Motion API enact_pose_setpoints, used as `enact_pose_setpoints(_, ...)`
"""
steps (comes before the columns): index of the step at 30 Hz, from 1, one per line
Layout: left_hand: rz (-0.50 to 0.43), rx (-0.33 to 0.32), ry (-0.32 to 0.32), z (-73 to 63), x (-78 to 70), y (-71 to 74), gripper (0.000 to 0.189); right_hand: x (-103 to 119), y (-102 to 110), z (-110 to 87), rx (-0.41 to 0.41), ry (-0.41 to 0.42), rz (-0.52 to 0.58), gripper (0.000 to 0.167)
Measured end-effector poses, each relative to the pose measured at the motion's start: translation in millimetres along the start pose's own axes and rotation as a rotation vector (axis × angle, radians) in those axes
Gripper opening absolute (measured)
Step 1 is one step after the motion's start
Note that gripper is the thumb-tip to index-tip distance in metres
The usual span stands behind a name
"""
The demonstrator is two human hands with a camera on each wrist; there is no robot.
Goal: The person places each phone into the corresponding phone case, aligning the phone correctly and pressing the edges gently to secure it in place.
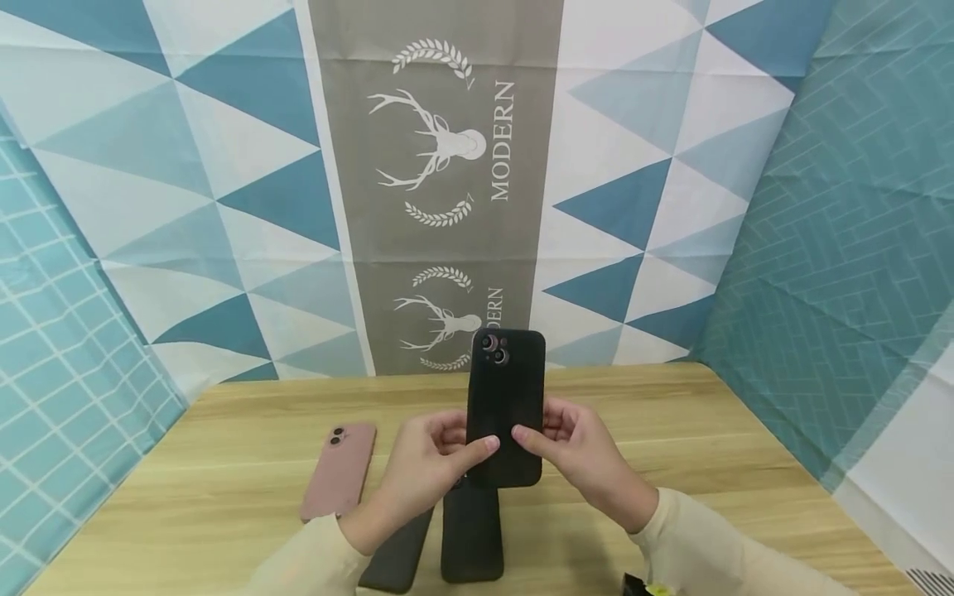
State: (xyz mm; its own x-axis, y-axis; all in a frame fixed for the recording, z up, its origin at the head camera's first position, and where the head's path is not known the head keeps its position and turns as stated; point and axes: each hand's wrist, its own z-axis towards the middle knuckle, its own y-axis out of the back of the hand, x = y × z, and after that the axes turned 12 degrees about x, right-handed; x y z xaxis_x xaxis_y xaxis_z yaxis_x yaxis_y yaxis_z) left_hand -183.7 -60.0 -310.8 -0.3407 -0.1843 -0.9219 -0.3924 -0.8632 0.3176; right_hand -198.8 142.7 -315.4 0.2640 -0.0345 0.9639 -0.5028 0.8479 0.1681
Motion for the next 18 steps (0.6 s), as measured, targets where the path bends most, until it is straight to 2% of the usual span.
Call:
enact_pose_setpoints(3,0.107,0.037,0.016,-0.2,-5.2,5.4,0.03,-3.0,-1.3,-1.5,0.026,-0.003,0.015,0.046)
enact_pose_setpoints(6,0.148,0.024,0.028,1.4,-9.4,8.1,0.027,-5.4,-1.2,-4.8,0.038,0.005,0.017,0.045)
enact_pose_setpoints(10,0.158,-0.016,0.029,2.3,-13.0,11.4,0.025,-5.7,-1.0,-6.4,0.062,0.018,0.007,0.043)
enact_pose_setpoints(14,0.171,-0.032,0.018,0.3,-13.3,12.0,0.023,-4.9,0.4,-5.6,0.088,0.011,-0.049,0.042)
enact_pose_setpoints(18,0.135,-0.036,0.024,-5.2,-10.4,10.0,0.021,-4.3,0.7,-6.4,0.143,-0.041,-0.083,0.044)
